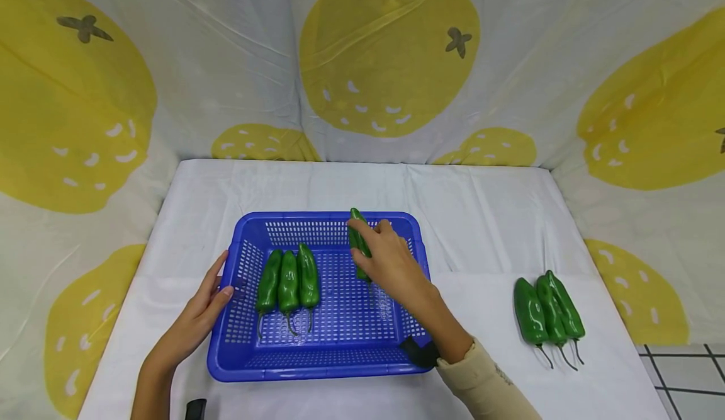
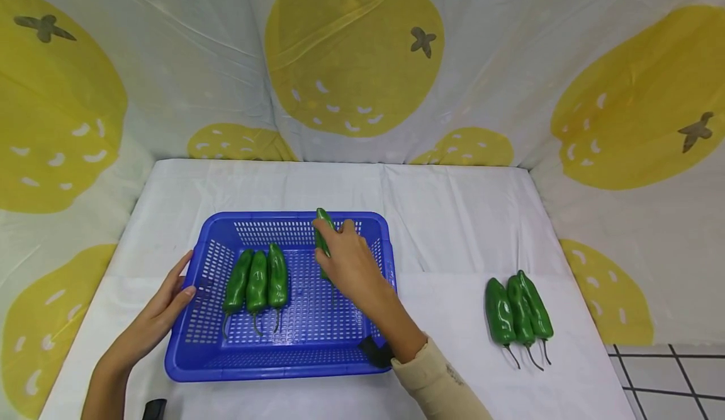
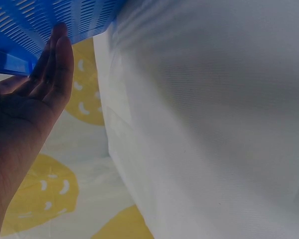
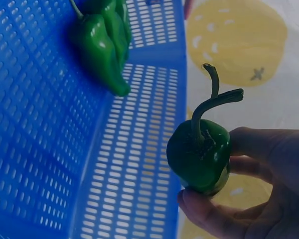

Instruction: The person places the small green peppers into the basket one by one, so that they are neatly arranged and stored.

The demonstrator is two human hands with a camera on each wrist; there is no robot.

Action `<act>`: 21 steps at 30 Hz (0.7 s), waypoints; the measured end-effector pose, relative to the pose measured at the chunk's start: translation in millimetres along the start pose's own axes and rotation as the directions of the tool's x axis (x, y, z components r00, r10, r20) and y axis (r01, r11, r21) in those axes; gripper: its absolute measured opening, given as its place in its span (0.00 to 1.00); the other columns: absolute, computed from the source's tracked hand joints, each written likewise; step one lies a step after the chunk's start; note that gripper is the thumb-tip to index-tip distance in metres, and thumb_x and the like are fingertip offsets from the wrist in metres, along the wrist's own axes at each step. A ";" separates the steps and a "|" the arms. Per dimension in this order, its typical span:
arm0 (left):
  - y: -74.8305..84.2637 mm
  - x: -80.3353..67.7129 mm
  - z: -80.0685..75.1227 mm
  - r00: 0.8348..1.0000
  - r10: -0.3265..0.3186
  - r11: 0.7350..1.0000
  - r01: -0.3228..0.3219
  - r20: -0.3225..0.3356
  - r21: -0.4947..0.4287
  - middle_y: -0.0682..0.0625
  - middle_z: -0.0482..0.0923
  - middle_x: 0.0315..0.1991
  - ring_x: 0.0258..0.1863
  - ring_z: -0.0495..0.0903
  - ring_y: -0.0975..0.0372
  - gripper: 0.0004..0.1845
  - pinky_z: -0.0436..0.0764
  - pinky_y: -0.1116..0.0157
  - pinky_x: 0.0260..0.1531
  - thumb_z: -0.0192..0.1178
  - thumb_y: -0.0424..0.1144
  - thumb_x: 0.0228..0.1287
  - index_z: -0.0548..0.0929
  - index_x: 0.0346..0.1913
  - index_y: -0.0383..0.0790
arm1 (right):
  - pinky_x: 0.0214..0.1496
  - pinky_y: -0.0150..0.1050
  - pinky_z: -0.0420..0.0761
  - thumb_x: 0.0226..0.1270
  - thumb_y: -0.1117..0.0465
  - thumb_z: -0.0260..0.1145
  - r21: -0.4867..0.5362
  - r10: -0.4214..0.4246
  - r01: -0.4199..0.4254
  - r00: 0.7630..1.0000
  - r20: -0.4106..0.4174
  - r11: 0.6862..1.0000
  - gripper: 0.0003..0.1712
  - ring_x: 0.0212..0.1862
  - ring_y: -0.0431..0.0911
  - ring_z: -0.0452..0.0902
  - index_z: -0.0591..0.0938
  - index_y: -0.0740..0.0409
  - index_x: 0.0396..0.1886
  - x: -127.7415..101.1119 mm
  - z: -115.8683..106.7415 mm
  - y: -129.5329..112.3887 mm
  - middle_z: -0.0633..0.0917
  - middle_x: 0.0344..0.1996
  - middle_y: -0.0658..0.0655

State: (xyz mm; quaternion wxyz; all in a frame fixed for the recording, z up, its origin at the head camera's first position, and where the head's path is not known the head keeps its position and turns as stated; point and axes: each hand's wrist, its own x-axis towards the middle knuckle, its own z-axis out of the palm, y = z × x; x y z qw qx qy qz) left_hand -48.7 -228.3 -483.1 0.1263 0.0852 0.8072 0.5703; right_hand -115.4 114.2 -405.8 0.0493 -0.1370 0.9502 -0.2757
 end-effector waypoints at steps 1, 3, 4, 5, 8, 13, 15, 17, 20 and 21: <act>0.0 0.1 -0.2 1.000 0.001 1.000 -0.001 0.001 -0.002 0.26 0.62 0.66 0.56 0.74 0.31 0.35 0.82 0.41 0.43 0.43 0.40 0.81 0.37 0.81 0.57 | 0.18 0.27 0.76 0.71 0.58 0.65 -0.004 -0.007 0.007 1.000 0.004 1.000 0.28 0.28 0.48 0.77 0.73 0.44 0.69 0.4 1.8 -0.9 0.76 0.44 0.64; -0.6 0.5 -0.8 1.000 -0.003 1.000 0.003 0.005 0.000 0.26 0.61 0.67 0.56 0.74 0.31 0.35 0.83 0.42 0.43 0.42 0.40 0.81 0.37 0.81 0.57 | 0.16 0.27 0.75 0.71 0.58 0.64 -0.006 -0.017 0.017 1.000 0.015 1.000 0.28 0.26 0.47 0.76 0.73 0.44 0.70 1.0 5.6 -2.6 0.76 0.44 0.64; -1.1 0.7 -1.1 1.000 -0.005 1.000 0.005 0.007 -0.001 0.25 0.60 0.68 0.56 0.74 0.31 0.35 0.83 0.42 0.43 0.42 0.40 0.81 0.37 0.81 0.57 | 0.17 0.27 0.75 0.71 0.57 0.64 -0.013 -0.024 0.024 1.000 0.018 1.000 0.28 0.25 0.46 0.74 0.73 0.44 0.70 1.5 7.4 -3.2 0.76 0.44 0.63; -1.6 0.9 -1.3 1.000 -0.007 1.000 0.007 0.007 0.001 0.25 0.60 0.68 0.56 0.74 0.31 0.35 0.83 0.43 0.43 0.42 0.40 0.82 0.37 0.81 0.58 | 0.17 0.28 0.74 0.71 0.57 0.64 -0.023 -0.035 0.035 0.999 0.020 0.999 0.28 0.25 0.45 0.73 0.73 0.44 0.70 1.9 9.0 -4.0 0.76 0.43 0.62; -3.1 0.6 -1.4 1.000 -0.010 1.000 0.010 0.008 0.010 0.25 0.60 0.68 0.56 0.74 0.30 0.35 0.83 0.42 0.43 0.42 0.41 0.82 0.37 0.81 0.58 | 0.16 0.29 0.73 0.71 0.58 0.65 -0.035 -0.054 0.055 0.998 0.031 0.998 0.28 0.24 0.44 0.71 0.73 0.44 0.70 2.6 13.8 -6.5 0.75 0.41 0.60; -4.2 0.1 -0.9 1.000 -0.013 1.000 0.013 0.003 0.013 0.25 0.60 0.67 0.56 0.73 0.30 0.35 0.82 0.41 0.44 0.42 0.41 0.82 0.37 0.81 0.58 | 0.15 0.27 0.72 0.70 0.59 0.65 -0.019 -0.081 0.082 0.995 0.065 0.996 0.29 0.22 0.43 0.70 0.73 0.46 0.70 5.4 20.7 -10.6 0.75 0.39 0.59; -4.5 -0.1 -0.6 1.000 -0.014 1.000 0.014 0.003 0.014 0.25 0.60 0.67 0.57 0.73 0.30 0.35 0.81 0.40 0.44 0.42 0.41 0.82 0.37 0.81 0.58 | 0.14 0.27 0.71 0.70 0.60 0.65 -0.010 -0.091 0.093 0.992 0.084 0.996 0.30 0.20 0.42 0.69 0.72 0.47 0.71 6.8 22.8 -12.3 0.75 0.40 0.59; -5.0 0.0 -0.6 1.000 -0.016 1.000 0.016 0.001 0.017 0.25 0.61 0.67 0.56 0.73 0.30 0.35 0.81 0.39 0.45 0.42 0.41 0.82 0.37 0.81 0.58 | 0.13 0.27 0.71 0.70 0.61 0.65 -0.008 -0.103 0.104 0.989 0.103 0.995 0.30 0.19 0.41 0.68 0.72 0.48 0.70 8.3 24.8 -14.0 0.75 0.40 0.60; -5.7 0.4 -0.5 1.000 -0.016 1.000 0.016 0.002 0.015 0.25 0.59 0.68 0.57 0.72 0.30 0.35 0.80 0.38 0.45 0.42 0.41 0.82 0.37 0.81 0.58 | 0.13 0.28 0.70 0.68 0.62 0.65 -0.021 -0.127 0.131 0.985 0.118 0.991 0.29 0.19 0.42 0.67 0.73 0.50 0.69 10.7 28.6 -15.9 0.76 0.40 0.61; -5.9 0.6 -0.5 1.000 -0.015 1.000 0.015 0.004 0.013 0.25 0.59 0.68 0.58 0.72 0.29 0.35 0.80 0.38 0.45 0.42 0.41 0.82 0.37 0.81 0.58 | 0.13 0.28 0.70 0.68 0.62 0.65 -0.031 -0.135 0.140 0.983 0.120 0.990 0.29 0.19 0.42 0.67 0.74 0.50 0.68 11.7 30.4 -16.2 0.76 0.39 0.61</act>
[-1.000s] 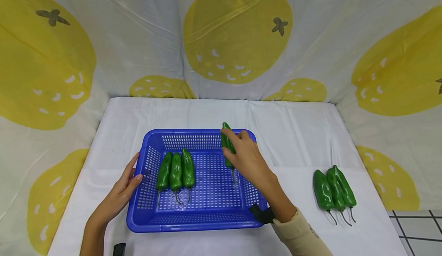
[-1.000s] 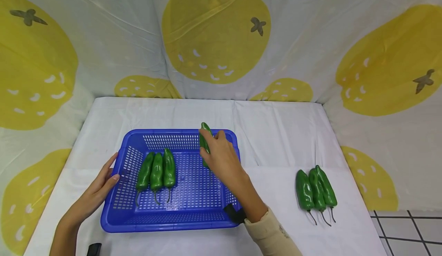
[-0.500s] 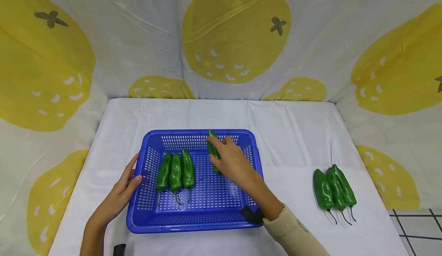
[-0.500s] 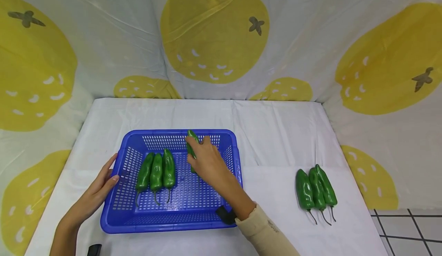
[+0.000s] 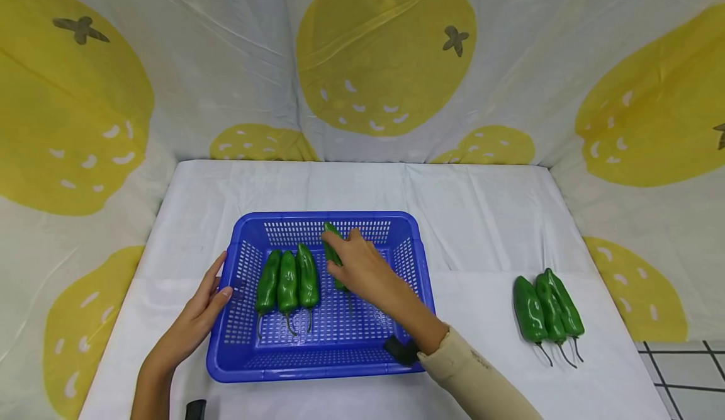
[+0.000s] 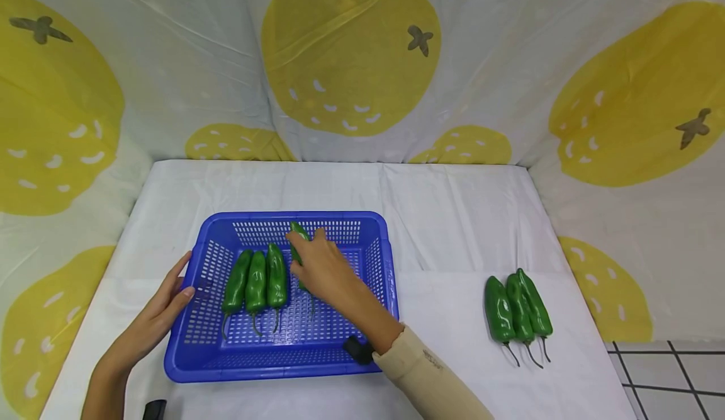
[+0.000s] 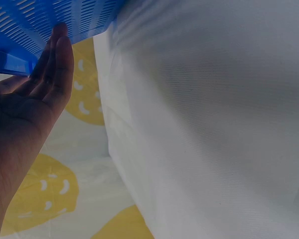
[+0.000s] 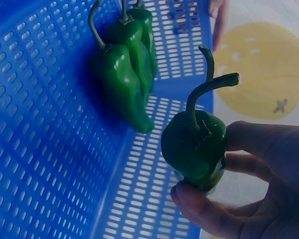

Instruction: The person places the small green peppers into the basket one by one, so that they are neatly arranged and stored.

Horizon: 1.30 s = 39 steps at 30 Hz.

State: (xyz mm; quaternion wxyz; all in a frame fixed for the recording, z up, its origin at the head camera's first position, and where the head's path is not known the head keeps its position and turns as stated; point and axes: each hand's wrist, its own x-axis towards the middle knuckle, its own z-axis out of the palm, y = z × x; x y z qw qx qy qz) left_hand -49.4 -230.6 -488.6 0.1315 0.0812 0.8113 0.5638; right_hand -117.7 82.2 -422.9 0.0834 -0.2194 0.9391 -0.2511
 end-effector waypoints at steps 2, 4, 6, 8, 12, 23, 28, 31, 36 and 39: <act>-0.1 -0.1 0.1 1.000 0.001 1.000 -0.001 0.001 -0.003 0.25 0.58 0.69 0.58 0.72 0.29 0.35 0.80 0.38 0.45 0.42 0.41 0.82 0.37 0.81 0.58 | 0.13 0.28 0.70 0.68 0.63 0.65 -0.010 -0.016 0.017 1.000 0.006 1.000 0.27 0.20 0.42 0.68 0.75 0.51 0.67 2.2 3.1 -0.7 0.76 0.38 0.61; -0.1 0.0 0.2 1.000 0.003 1.000 -0.003 0.001 -0.003 0.25 0.58 0.69 0.58 0.72 0.29 0.35 0.80 0.38 0.45 0.42 0.41 0.82 0.37 0.81 0.57 | 0.13 0.28 0.70 0.68 0.63 0.65 -0.012 -0.024 0.024 1.000 0.015 1.000 0.27 0.21 0.43 0.68 0.75 0.52 0.66 4.4 6.2 -1.4 0.76 0.37 0.61; -0.2 0.1 0.3 1.000 0.004 1.000 -0.004 0.001 -0.005 0.25 0.58 0.69 0.58 0.71 0.29 0.35 0.80 0.38 0.45 0.42 0.41 0.81 0.37 0.81 0.57 | 0.13 0.28 0.71 0.69 0.62 0.65 -0.014 -0.023 0.024 0.999 0.030 1.000 0.26 0.21 0.43 0.69 0.75 0.51 0.66 6.4 9.0 -2.0 0.76 0.38 0.61; -0.3 0.2 0.1 1.000 0.002 1.000 -0.002 0.000 -0.006 0.25 0.59 0.69 0.58 0.72 0.29 0.35 0.80 0.38 0.45 0.42 0.41 0.81 0.37 0.81 0.58 | 0.14 0.28 0.71 0.69 0.62 0.66 -0.009 -0.014 0.015 0.999 0.048 1.000 0.27 0.21 0.42 0.69 0.74 0.51 0.67 8.4 11.7 -2.6 0.77 0.40 0.63; 0.1 0.3 0.0 1.000 0.004 1.000 -0.004 0.000 -0.013 0.25 0.57 0.70 0.58 0.71 0.28 0.35 0.80 0.38 0.45 0.43 0.41 0.81 0.38 0.81 0.60 | 0.15 0.28 0.73 0.69 0.62 0.67 -0.013 0.002 0.000 0.996 0.087 1.000 0.29 0.22 0.43 0.72 0.73 0.52 0.70 12.9 17.3 -2.4 0.78 0.45 0.67; 1.1 -0.1 0.6 1.000 0.008 1.000 -0.008 -0.002 -0.014 0.24 0.54 0.71 0.60 0.69 0.27 0.36 0.78 0.36 0.45 0.43 0.40 0.81 0.37 0.81 0.59 | 0.17 0.29 0.75 0.68 0.61 0.68 -0.042 0.017 -0.011 0.986 0.165 0.999 0.28 0.25 0.46 0.74 0.74 0.53 0.67 22.6 27.5 -3.4 0.79 0.43 0.66; 1.7 0.1 0.9 1.000 0.004 1.000 -0.004 -0.005 -0.009 0.25 0.58 0.69 0.58 0.70 0.28 0.36 0.79 0.36 0.45 0.43 0.41 0.81 0.37 0.81 0.58 | 0.18 0.29 0.75 0.68 0.62 0.68 -0.022 0.010 -0.007 0.983 0.181 1.000 0.27 0.23 0.45 0.72 0.75 0.54 0.65 23.5 34.0 1.1 0.78 0.38 0.63; 2.2 0.3 0.6 1.000 0.002 1.000 -0.002 -0.005 -0.004 0.25 0.60 0.68 0.57 0.72 0.29 0.35 0.80 0.38 0.44 0.43 0.41 0.81 0.38 0.81 0.58 | 0.18 0.30 0.75 0.67 0.64 0.68 0.003 -0.003 0.002 0.984 0.178 1.000 0.25 0.23 0.45 0.72 0.75 0.55 0.63 23.3 37.8 4.7 0.77 0.31 0.58; 2.4 0.2 0.3 1.000 0.001 1.000 -0.001 -0.002 0.003 0.25 0.60 0.67 0.57 0.73 0.30 0.35 0.80 0.38 0.45 0.43 0.41 0.81 0.37 0.81 0.59 | 0.21 0.33 0.76 0.67 0.63 0.69 0.002 0.019 -0.019 0.982 0.188 1.000 0.27 0.25 0.46 0.73 0.74 0.56 0.64 22.9 41.4 7.2 0.78 0.26 0.56; 1.5 0.0 0.2 1.000 -0.001 1.000 0.001 -0.004 0.012 0.25 0.61 0.67 0.57 0.73 0.30 0.35 0.79 0.37 0.46 0.42 0.41 0.81 0.37 0.81 0.60 | 0.23 0.34 0.76 0.67 0.62 0.69 -0.016 0.050 -0.048 0.978 0.204 0.999 0.27 0.27 0.47 0.74 0.73 0.56 0.64 23.7 43.8 6.8 0.77 0.26 0.56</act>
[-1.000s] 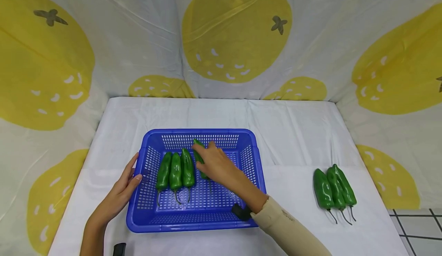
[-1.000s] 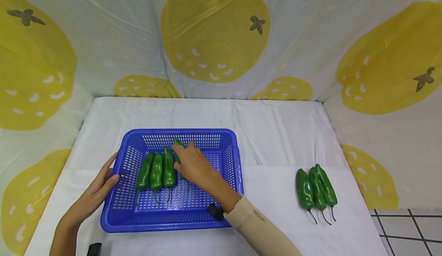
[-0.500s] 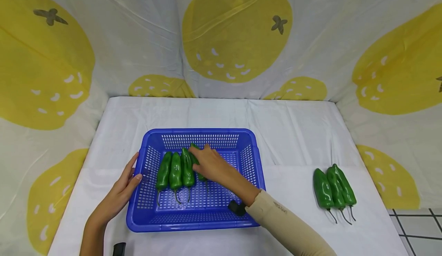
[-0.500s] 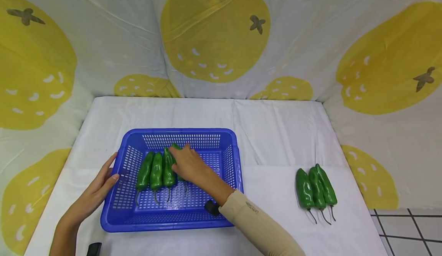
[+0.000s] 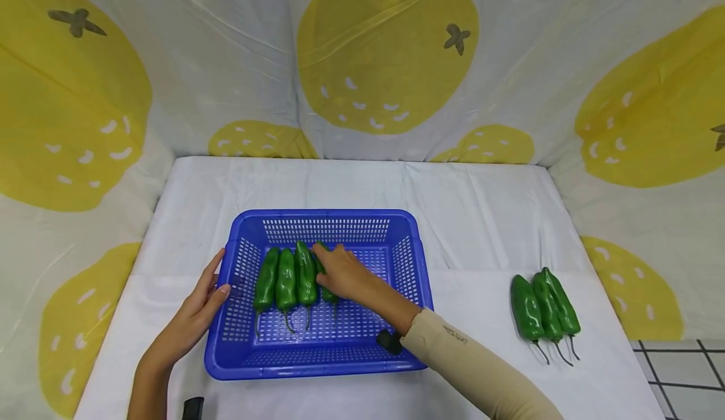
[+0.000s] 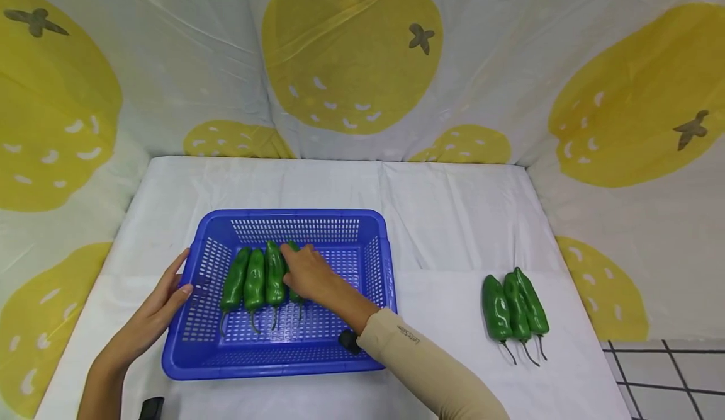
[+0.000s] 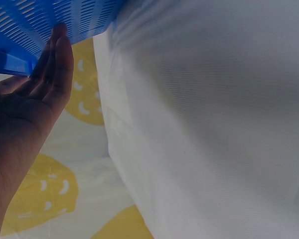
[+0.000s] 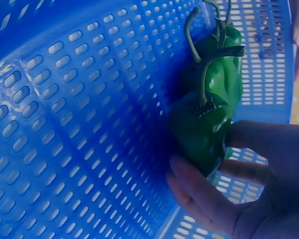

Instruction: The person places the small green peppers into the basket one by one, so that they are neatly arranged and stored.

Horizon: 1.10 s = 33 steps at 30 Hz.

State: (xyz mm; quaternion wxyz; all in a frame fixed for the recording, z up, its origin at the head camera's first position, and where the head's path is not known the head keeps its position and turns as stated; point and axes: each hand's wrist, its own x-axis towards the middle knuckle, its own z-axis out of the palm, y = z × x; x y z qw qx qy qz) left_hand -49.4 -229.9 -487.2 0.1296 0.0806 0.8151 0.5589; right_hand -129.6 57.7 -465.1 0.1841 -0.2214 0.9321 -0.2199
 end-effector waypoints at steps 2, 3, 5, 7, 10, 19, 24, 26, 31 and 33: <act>-0.4 0.0 -0.3 1.000 0.001 1.000 -0.001 0.000 0.001 0.25 0.60 0.67 0.57 0.72 0.30 0.35 0.79 0.36 0.46 0.42 0.41 0.81 0.37 0.81 0.60 | 0.24 0.35 0.76 0.66 0.62 0.69 -0.012 0.008 -0.008 1.000 0.003 1.000 0.26 0.29 0.48 0.74 0.74 0.57 0.62 1.2 1.6 -0.2 0.78 0.25 0.56; -0.6 0.1 -0.6 1.000 0.002 1.000 -0.002 0.001 0.001 0.25 0.61 0.67 0.57 0.72 0.30 0.35 0.79 0.36 0.45 0.42 0.41 0.81 0.37 0.81 0.60 | 0.24 0.35 0.77 0.66 0.62 0.69 -0.018 0.014 -0.013 1.000 0.005 1.000 0.25 0.29 0.49 0.74 0.74 0.57 0.62 1.9 2.4 -0.3 0.77 0.25 0.56; -0.5 0.1 -1.0 1.000 0.003 1.000 -0.003 0.003 -0.003 0.25 0.60 0.67 0.57 0.72 0.30 0.35 0.80 0.37 0.45 0.42 0.41 0.81 0.37 0.81 0.60 | 0.24 0.35 0.76 0.66 0.62 0.68 -0.023 0.018 -0.018 1.000 0.006 1.000 0.25 0.31 0.50 0.75 0.73 0.57 0.62 2.9 3.2 -0.9 0.78 0.26 0.57; -0.6 0.1 -1.6 1.000 0.005 1.000 -0.005 0.005 -0.005 0.25 0.59 0.68 0.57 0.72 0.29 0.35 0.80 0.38 0.45 0.42 0.41 0.81 0.37 0.81 0.60 | 0.24 0.35 0.76 0.66 0.63 0.68 -0.018 0.021 -0.020 1.000 0.005 1.000 0.25 0.31 0.50 0.75 0.73 0.57 0.62 3.6 3.8 -1.7 0.78 0.27 0.58; -0.3 0.0 -2.5 1.000 0.007 1.000 -0.007 0.006 -0.007 0.24 0.59 0.68 0.57 0.73 0.29 0.35 0.80 0.38 0.45 0.42 0.41 0.81 0.37 0.81 0.60 | 0.22 0.34 0.76 0.66 0.65 0.66 0.001 0.038 -0.038 0.999 0.016 0.999 0.25 0.28 0.50 0.75 0.72 0.58 0.61 4.5 4.1 -4.1 0.77 0.28 0.59; 0.0 -0.4 -3.2 1.000 0.011 1.000 -0.011 -0.005 -0.009 0.26 0.61 0.66 0.55 0.74 0.29 0.36 0.82 0.41 0.42 0.42 0.41 0.81 0.37 0.81 0.59 | 0.27 0.38 0.78 0.71 0.64 0.58 0.059 0.161 -0.166 0.984 0.076 0.984 0.32 0.37 0.54 0.78 0.63 0.50 0.73 9.7 2.8 -14.4 0.78 0.45 0.71; -0.6 0.1 -2.4 0.999 0.032 0.999 -0.032 -0.002 -0.015 0.25 0.59 0.68 0.56 0.72 0.28 0.36 0.82 0.40 0.42 0.43 0.39 0.81 0.36 0.81 0.57 | 0.21 0.35 0.77 0.71 0.71 0.54 0.124 0.184 -0.195 0.978 0.096 0.973 0.37 0.24 0.49 0.76 0.60 0.48 0.77 9.6 -1.1 -15.0 0.81 0.30 0.64; -0.9 0.3 -1.9 0.999 0.039 0.999 -0.039 -0.003 -0.017 0.25 0.59 0.68 0.57 0.72 0.28 0.36 0.81 0.39 0.42 0.43 0.39 0.81 0.37 0.81 0.57 | 0.16 0.33 0.75 0.68 0.74 0.54 0.148 0.185 -0.199 0.977 0.101 0.969 0.39 0.17 0.45 0.72 0.60 0.48 0.77 8.8 -3.6 -14.2 0.78 0.21 0.59; -0.2 -0.6 -0.4 0.999 0.032 0.999 -0.032 -0.008 -0.023 0.25 0.58 0.69 0.57 0.71 0.27 0.36 0.80 0.38 0.42 0.43 0.39 0.81 0.37 0.81 0.57 | 0.13 0.30 0.71 0.65 0.77 0.54 0.136 0.171 -0.181 0.982 0.080 0.974 0.41 0.13 0.42 0.65 0.62 0.49 0.77 4.1 -12.1 -12.0 0.72 0.15 0.53; 0.4 -0.9 0.2 1.000 0.024 0.999 -0.024 -0.009 -0.023 0.25 0.58 0.69 0.57 0.71 0.27 0.37 0.80 0.37 0.42 0.43 0.40 0.81 0.36 0.81 0.57 | 0.14 0.31 0.72 0.66 0.76 0.54 0.108 0.145 -0.150 0.988 0.053 0.983 0.38 0.15 0.43 0.67 0.64 0.52 0.75 0.3 -18.4 -12.0 0.74 0.17 0.54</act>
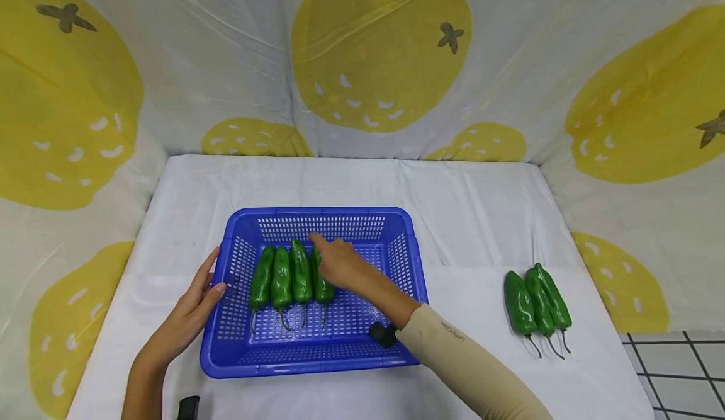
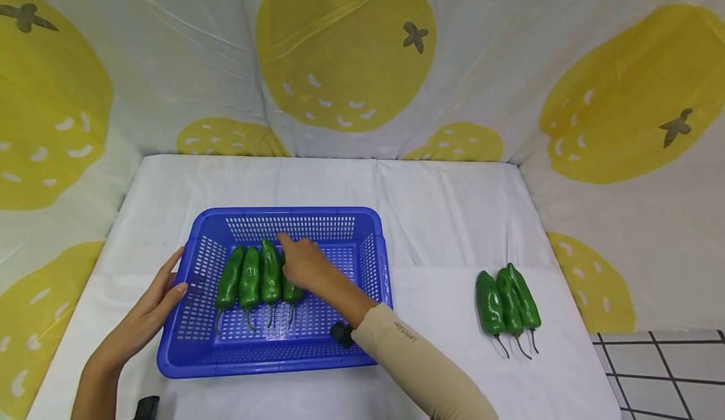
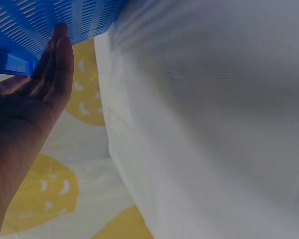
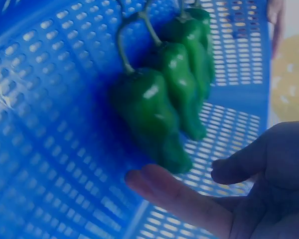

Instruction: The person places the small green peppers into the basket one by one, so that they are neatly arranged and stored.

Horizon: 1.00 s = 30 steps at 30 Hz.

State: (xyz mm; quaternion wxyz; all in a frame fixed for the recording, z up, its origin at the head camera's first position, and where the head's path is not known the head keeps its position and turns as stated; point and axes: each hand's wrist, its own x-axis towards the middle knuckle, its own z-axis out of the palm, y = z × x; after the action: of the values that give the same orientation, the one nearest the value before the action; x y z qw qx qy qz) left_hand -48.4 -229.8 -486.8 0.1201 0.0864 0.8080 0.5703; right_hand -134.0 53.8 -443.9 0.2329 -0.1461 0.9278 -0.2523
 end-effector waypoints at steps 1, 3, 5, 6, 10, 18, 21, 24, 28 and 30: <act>0.2 0.1 0.3 1.000 -0.002 1.000 0.002 0.001 0.000 0.25 0.58 0.69 0.57 0.71 0.27 0.37 0.80 0.37 0.42 0.43 0.40 0.80 0.36 0.81 0.57 | 0.15 0.32 0.73 0.68 0.74 0.54 -0.028 -0.017 0.016 1.000 -0.017 0.999 0.35 0.16 0.43 0.69 0.66 0.52 0.74 -3.0 -4.1 -0.2 0.76 0.20 0.55; 0.0 1.1 0.6 1.000 -0.006 1.000 0.006 0.005 0.000 0.25 0.59 0.68 0.57 0.72 0.27 0.36 0.80 0.38 0.42 0.43 0.40 0.81 0.36 0.81 0.57 | 0.18 0.34 0.74 0.69 0.70 0.56 -0.112 -0.058 0.052 0.997 -0.052 0.992 0.30 0.22 0.45 0.72 0.70 0.54 0.71 -10.2 -14.1 -0.5 0.80 0.27 0.58; -0.7 2.0 0.6 1.000 -0.006 1.000 0.006 0.013 0.000 0.25 0.60 0.68 0.56 0.73 0.28 0.36 0.81 0.39 0.42 0.43 0.40 0.81 0.37 0.81 0.58 | 0.21 0.36 0.74 0.71 0.66 0.57 -0.202 -0.105 0.085 0.990 -0.089 0.976 0.27 0.27 0.46 0.72 0.73 0.54 0.69 -19.5 -25.0 1.1 0.81 0.35 0.59; -1.1 2.2 0.5 1.000 -0.005 1.000 0.005 0.017 0.002 0.25 0.60 0.67 0.56 0.74 0.29 0.36 0.82 0.41 0.42 0.42 0.40 0.81 0.37 0.81 0.58 | 0.22 0.37 0.74 0.71 0.64 0.58 -0.247 -0.125 0.095 0.986 -0.110 0.964 0.26 0.30 0.47 0.72 0.74 0.54 0.68 -24.6 -30.7 2.4 0.81 0.39 0.60; -1.3 1.8 -1.1 1.000 0.004 1.000 -0.004 0.024 0.015 0.26 0.62 0.65 0.55 0.75 0.32 0.35 0.84 0.46 0.42 0.42 0.40 0.82 0.37 0.81 0.58 | 0.30 0.42 0.76 0.70 0.61 0.61 -0.348 -0.194 0.112 0.958 -0.211 0.931 0.25 0.39 0.52 0.74 0.76 0.51 0.67 -44.9 -51.5 14.2 0.80 0.46 0.62; -0.6 1.7 -3.8 1.000 0.015 0.999 -0.016 0.024 0.043 0.27 0.64 0.64 0.54 0.76 0.33 0.35 0.84 0.47 0.42 0.41 0.39 0.82 0.36 0.81 0.58 | 0.42 0.53 0.77 0.70 0.59 0.62 -0.330 -0.112 -0.008 0.932 -0.344 0.944 0.27 0.53 0.62 0.73 0.73 0.52 0.69 -83.5 -87.3 56.8 0.75 0.57 0.68; -2.2 2.8 -3.7 0.999 0.012 0.999 -0.014 0.030 0.050 0.27 0.64 0.64 0.54 0.76 0.33 0.35 0.83 0.43 0.43 0.41 0.39 0.82 0.36 0.81 0.58 | 0.42 0.55 0.78 0.71 0.59 0.61 -0.310 -0.031 -0.094 0.927 -0.375 0.946 0.28 0.53 0.63 0.74 0.72 0.52 0.70 -97.8 -93.5 79.8 0.73 0.59 0.70; -3.4 4.4 -3.6 0.999 0.015 0.998 -0.017 0.039 0.055 0.27 0.63 0.65 0.55 0.75 0.33 0.35 0.82 0.41 0.44 0.41 0.39 0.82 0.35 0.81 0.58 | 0.39 0.55 0.80 0.70 0.60 0.62 -0.299 0.032 -0.165 0.914 -0.405 0.940 0.29 0.50 0.65 0.75 0.72 0.55 0.70 -113.7 -99.8 104.5 0.73 0.59 0.71; -4.2 4.4 -4.0 0.999 0.021 0.998 -0.023 0.038 0.055 0.26 0.62 0.65 0.55 0.75 0.33 0.35 0.83 0.44 0.44 0.41 0.39 0.82 0.35 0.81 0.57 | 0.32 0.55 0.79 0.69 0.62 0.63 -0.245 0.123 -0.239 0.903 -0.411 0.940 0.29 0.48 0.68 0.75 0.71 0.56 0.69 -134.9 -111.3 133.3 0.72 0.58 0.74; -4.8 3.5 -5.5 0.999 0.027 0.998 -0.029 0.029 0.054 0.27 0.65 0.63 0.54 0.78 0.40 0.36 0.85 0.49 0.42 0.41 0.38 0.81 0.36 0.81 0.56 | 0.30 0.55 0.78 0.68 0.63 0.62 -0.214 0.166 -0.267 0.902 -0.400 0.939 0.29 0.47 0.68 0.75 0.70 0.57 0.69 -143.5 -116.8 145.7 0.71 0.58 0.76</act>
State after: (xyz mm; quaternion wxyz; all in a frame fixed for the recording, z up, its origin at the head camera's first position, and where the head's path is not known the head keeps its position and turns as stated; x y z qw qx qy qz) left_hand -53.4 -235.4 -489.8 0.1212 0.1090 0.8202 0.5484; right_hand -93.6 277.3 -381.3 0.0562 -0.0198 0.9907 -0.1222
